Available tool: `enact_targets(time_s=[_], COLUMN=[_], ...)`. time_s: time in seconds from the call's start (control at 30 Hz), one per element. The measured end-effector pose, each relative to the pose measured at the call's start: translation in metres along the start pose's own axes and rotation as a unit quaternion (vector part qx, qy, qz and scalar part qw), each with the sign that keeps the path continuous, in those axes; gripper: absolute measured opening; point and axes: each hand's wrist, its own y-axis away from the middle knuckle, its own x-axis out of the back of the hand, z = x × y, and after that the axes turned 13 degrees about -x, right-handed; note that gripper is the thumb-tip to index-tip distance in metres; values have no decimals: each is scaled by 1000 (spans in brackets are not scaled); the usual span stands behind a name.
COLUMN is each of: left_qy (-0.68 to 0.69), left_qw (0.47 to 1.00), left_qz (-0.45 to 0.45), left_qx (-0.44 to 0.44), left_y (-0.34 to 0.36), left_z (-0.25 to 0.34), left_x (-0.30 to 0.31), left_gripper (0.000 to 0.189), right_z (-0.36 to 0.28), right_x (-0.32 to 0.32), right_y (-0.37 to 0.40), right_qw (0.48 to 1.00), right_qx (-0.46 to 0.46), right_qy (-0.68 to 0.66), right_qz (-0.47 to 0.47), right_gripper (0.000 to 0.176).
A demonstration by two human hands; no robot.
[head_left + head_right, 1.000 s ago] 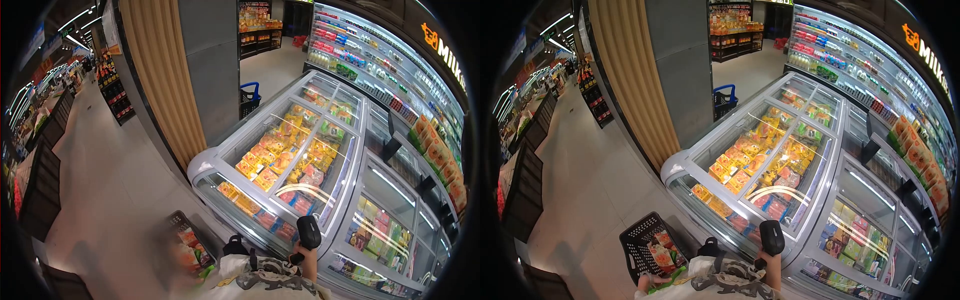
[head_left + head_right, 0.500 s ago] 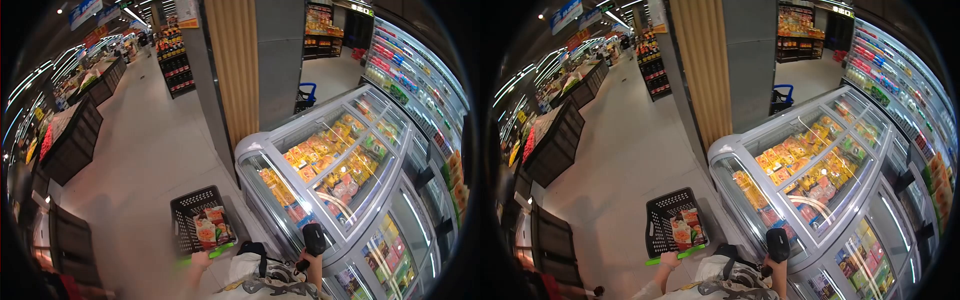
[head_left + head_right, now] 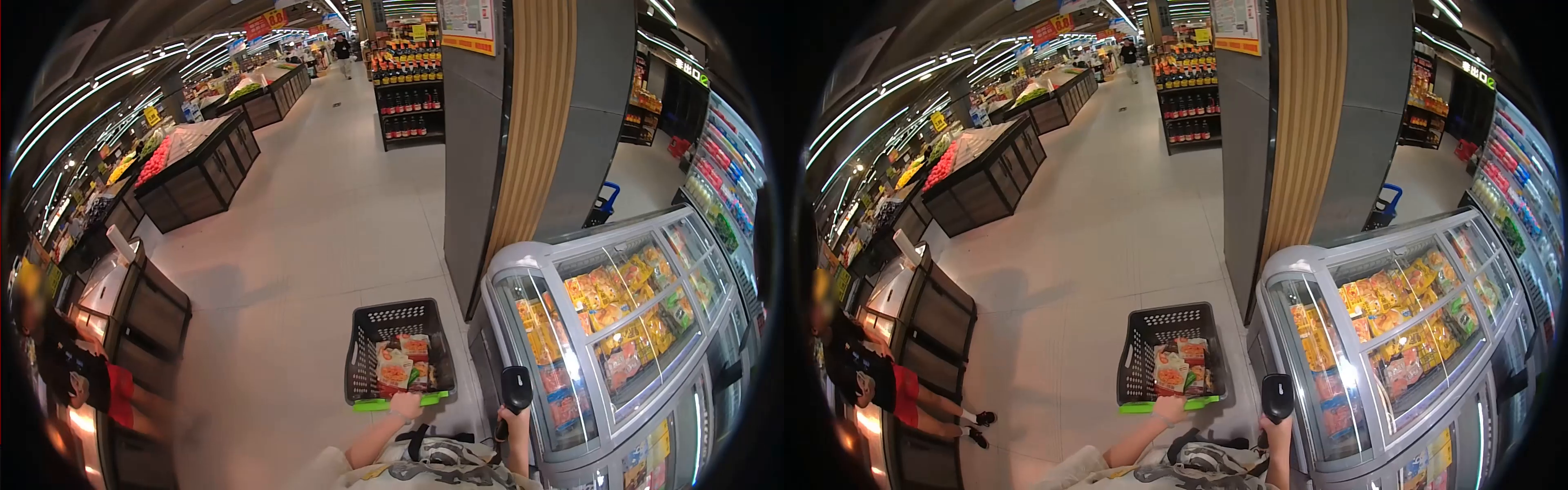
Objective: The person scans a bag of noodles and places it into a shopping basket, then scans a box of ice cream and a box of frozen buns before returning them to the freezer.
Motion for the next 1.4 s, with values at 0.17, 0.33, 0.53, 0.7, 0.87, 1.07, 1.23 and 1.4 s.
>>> enact_targets(time_s=[0.17, 0.33, 0.53, 0.7, 0.87, 1.07, 1.23, 1.4], left_qy=[-23, 36, 22, 51, 53, 46, 33, 28], left_qw=[982, 998, 996, 989, 994, 995, 997, 998], left_qz=[180, 35, 89, 140, 92, 89, 69, 58], left_qx=[-53, 31, -18, -12, -6, -12, 11, 24], left_y=[29, 59, 50, 27, -14, -91, -161, -234], left_z=[-48, -101, -123, -155, -190, -231, -269, -315], left_x=[7, 23, 37, 43, 78, 106, 143, 172], left_gripper=[36, 31, 28, 23, 24, 25, 28, 29], right_z=[72, 132, 101, 73, 57, 28, -19, -31], right_x=[-82, -146, -177, -207, -236, -272, -318, -357], right_y=[-48, -62, -71, -95, -141, -212, -282, -373], right_qw=[970, 951, 959, 966, 965, 981, 979, 980], right_qx=[32, 124, -5, -168, -197, -157, -122, -69], right_qy=[240, 275, 267, 138, 107, 93, 163, 183], right_qz=[-35, -61, -93, -141, -135, -67, 1, 23], right_gripper=[13, 23, 23, 25, 20, 21, 28, 33])
